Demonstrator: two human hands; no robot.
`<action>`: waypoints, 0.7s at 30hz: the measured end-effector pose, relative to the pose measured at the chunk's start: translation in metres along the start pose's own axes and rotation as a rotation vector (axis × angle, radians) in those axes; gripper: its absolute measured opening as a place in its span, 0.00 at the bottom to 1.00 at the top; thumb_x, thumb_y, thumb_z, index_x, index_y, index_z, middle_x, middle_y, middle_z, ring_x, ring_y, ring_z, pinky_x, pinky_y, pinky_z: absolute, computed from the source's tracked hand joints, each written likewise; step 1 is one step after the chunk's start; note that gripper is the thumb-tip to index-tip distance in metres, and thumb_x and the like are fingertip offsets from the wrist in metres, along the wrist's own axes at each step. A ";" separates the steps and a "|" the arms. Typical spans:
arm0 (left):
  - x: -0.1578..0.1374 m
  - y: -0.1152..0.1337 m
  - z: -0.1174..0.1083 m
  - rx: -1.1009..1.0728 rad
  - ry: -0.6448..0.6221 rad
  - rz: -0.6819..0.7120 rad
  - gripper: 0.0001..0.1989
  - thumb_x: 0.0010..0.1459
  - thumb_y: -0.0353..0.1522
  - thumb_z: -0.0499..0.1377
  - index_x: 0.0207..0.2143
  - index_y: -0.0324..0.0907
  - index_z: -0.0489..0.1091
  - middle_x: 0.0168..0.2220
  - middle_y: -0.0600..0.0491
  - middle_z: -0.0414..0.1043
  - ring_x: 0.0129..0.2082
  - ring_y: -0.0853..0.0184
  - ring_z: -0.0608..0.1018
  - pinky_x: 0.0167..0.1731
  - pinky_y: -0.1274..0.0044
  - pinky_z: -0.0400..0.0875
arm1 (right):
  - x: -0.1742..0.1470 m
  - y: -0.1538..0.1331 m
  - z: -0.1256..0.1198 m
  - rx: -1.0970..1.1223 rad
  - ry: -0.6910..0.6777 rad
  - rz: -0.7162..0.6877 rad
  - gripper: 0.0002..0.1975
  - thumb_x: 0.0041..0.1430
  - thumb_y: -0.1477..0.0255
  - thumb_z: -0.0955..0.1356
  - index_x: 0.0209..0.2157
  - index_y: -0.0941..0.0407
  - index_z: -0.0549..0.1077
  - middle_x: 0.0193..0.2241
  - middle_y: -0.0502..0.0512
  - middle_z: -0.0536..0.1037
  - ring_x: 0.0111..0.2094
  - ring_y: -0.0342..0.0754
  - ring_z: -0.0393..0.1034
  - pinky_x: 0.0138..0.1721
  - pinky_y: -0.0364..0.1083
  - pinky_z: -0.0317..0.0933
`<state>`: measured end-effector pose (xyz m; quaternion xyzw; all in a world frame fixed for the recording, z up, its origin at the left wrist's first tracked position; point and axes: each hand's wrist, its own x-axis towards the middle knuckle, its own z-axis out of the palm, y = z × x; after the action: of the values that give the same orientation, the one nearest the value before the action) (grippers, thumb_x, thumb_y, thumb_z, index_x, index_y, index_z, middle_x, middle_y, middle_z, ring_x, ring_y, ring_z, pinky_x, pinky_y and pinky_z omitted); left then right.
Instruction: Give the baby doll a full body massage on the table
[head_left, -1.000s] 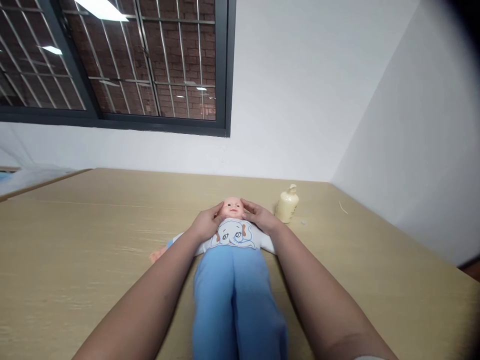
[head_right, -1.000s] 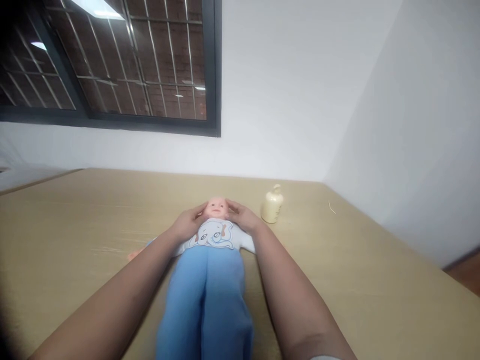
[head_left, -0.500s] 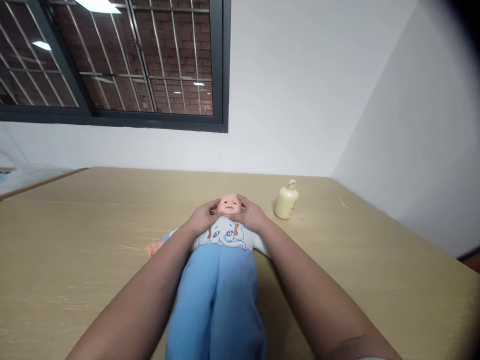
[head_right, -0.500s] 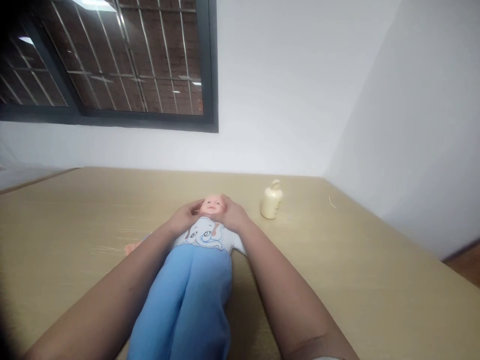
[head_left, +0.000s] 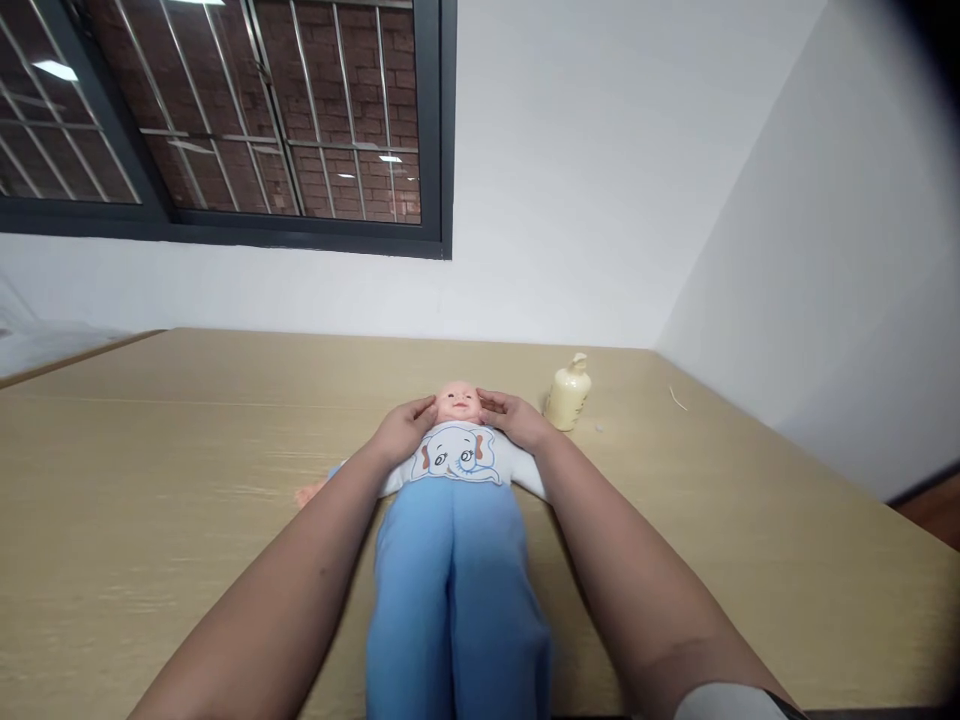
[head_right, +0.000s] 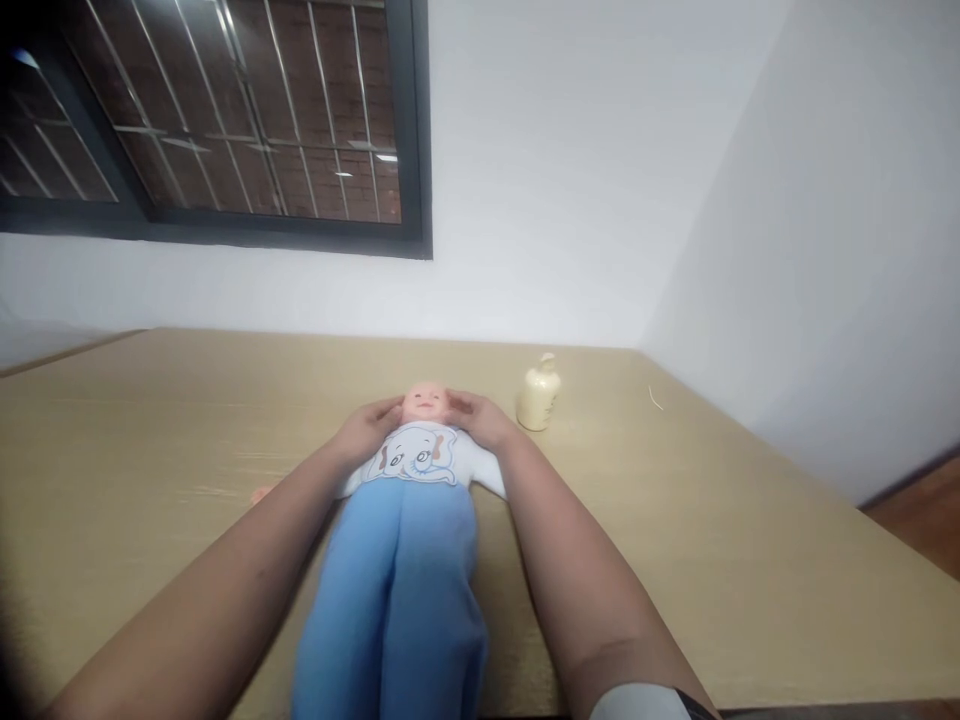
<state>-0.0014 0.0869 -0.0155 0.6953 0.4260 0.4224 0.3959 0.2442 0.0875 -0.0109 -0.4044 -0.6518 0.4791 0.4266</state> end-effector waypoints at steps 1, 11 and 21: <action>0.001 -0.002 0.001 0.003 0.012 0.002 0.34 0.58 0.56 0.54 0.53 0.38 0.75 0.53 0.43 0.76 0.54 0.51 0.76 0.53 0.63 0.68 | 0.000 0.001 -0.001 -0.018 0.021 0.004 0.27 0.55 0.60 0.73 0.56 0.52 0.73 0.55 0.57 0.76 0.56 0.54 0.71 0.58 0.55 0.63; -0.003 0.009 0.004 0.106 -0.047 -0.013 0.27 0.51 0.45 0.64 0.52 0.44 0.74 0.46 0.49 0.80 0.46 0.52 0.80 0.42 0.69 0.73 | -0.002 -0.007 0.023 -0.174 0.127 0.031 0.43 0.44 0.56 0.78 0.61 0.50 0.65 0.55 0.59 0.74 0.52 0.56 0.73 0.50 0.53 0.69; -0.003 0.007 0.000 0.158 -0.030 -0.002 0.28 0.53 0.50 0.62 0.51 0.43 0.74 0.47 0.46 0.79 0.47 0.50 0.79 0.45 0.66 0.72 | -0.003 -0.012 0.022 -0.191 0.053 -0.075 0.33 0.50 0.61 0.76 0.58 0.48 0.70 0.53 0.56 0.77 0.53 0.56 0.73 0.51 0.53 0.69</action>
<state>-0.0008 0.0816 -0.0101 0.7300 0.4528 0.3767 0.3467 0.2226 0.0761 -0.0035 -0.4311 -0.6975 0.3878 0.4209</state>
